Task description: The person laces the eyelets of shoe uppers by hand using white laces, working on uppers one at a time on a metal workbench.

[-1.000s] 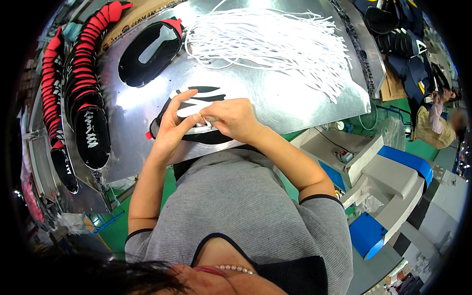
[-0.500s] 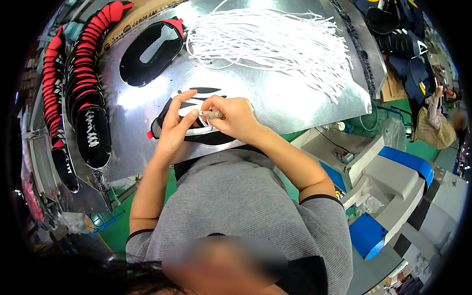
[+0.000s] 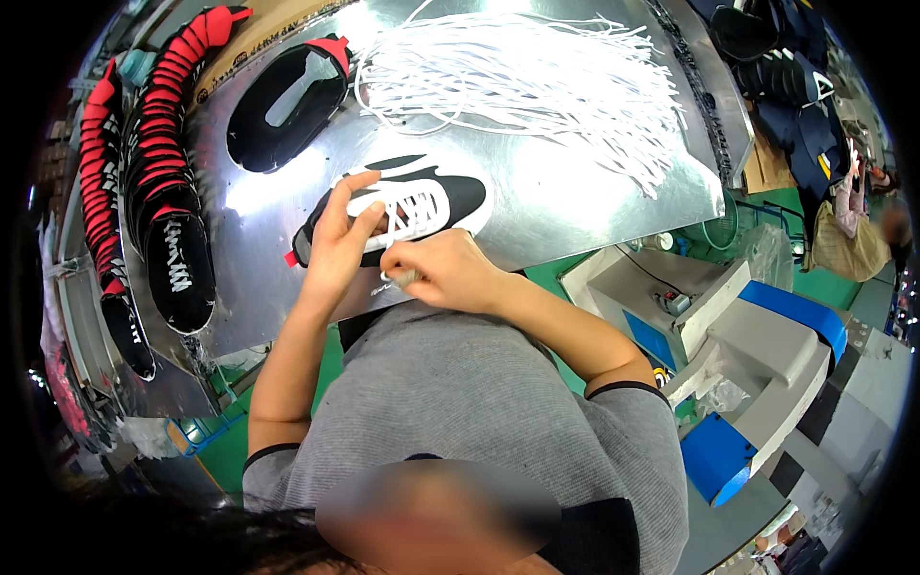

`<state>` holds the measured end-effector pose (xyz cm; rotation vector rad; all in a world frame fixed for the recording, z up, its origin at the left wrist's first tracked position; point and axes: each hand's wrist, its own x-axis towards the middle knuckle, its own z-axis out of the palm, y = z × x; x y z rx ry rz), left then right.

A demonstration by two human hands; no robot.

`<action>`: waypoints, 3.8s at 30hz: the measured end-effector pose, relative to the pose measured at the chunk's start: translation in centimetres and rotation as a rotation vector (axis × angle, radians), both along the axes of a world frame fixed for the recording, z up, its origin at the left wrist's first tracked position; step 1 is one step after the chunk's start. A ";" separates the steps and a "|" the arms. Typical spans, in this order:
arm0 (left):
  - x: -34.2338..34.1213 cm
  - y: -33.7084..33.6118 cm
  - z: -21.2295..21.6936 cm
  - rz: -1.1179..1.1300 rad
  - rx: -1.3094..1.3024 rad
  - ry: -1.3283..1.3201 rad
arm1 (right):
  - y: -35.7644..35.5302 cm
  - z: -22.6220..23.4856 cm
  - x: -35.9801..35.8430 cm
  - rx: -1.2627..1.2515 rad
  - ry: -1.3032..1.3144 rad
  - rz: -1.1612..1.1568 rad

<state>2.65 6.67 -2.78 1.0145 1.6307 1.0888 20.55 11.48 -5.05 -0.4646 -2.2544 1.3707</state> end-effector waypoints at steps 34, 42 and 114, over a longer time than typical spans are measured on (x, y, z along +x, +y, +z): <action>1.2 -1.8 2.1 -0.172 0.029 0.543 | 0.8 -0.6 -1.5 -0.176 0.064 -0.481; 1.7 -1.7 1.7 -0.120 0.128 0.545 | 1.3 -1.3 -1.1 -0.206 0.095 -0.454; 2.8 -4.1 0.2 -0.147 0.370 0.808 | -1.4 1.0 -0.9 0.183 -0.295 -0.371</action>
